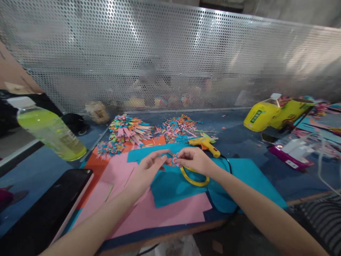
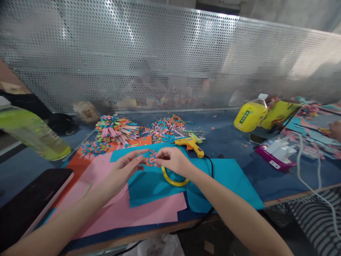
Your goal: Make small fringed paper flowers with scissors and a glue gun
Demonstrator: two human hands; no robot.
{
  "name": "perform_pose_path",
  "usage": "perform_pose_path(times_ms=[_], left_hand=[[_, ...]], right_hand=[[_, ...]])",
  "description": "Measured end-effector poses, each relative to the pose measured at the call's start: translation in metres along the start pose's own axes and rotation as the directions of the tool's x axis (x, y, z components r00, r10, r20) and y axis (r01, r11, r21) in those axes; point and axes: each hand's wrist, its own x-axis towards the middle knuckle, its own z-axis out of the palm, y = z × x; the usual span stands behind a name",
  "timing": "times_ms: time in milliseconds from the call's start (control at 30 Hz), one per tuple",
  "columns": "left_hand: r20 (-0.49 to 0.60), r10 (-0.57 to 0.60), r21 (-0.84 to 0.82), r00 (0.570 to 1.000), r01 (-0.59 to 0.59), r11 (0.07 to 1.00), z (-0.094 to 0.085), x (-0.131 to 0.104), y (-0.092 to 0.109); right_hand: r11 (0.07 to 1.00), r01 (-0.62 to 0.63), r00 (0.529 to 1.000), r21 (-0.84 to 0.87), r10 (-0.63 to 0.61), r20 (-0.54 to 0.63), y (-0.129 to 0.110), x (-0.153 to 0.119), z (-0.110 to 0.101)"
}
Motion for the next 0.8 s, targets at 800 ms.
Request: perform_pose_path(times_ms=[800], left_hand=[[0.014,-0.007,0.055,1.0,0.006,0.998,0.0038,-0.0038,0.0051]], right_hand=[[0.999,0.007,1.0,-0.048,-0.008,-0.021,-0.0005,-0.0011,-0.0009]])
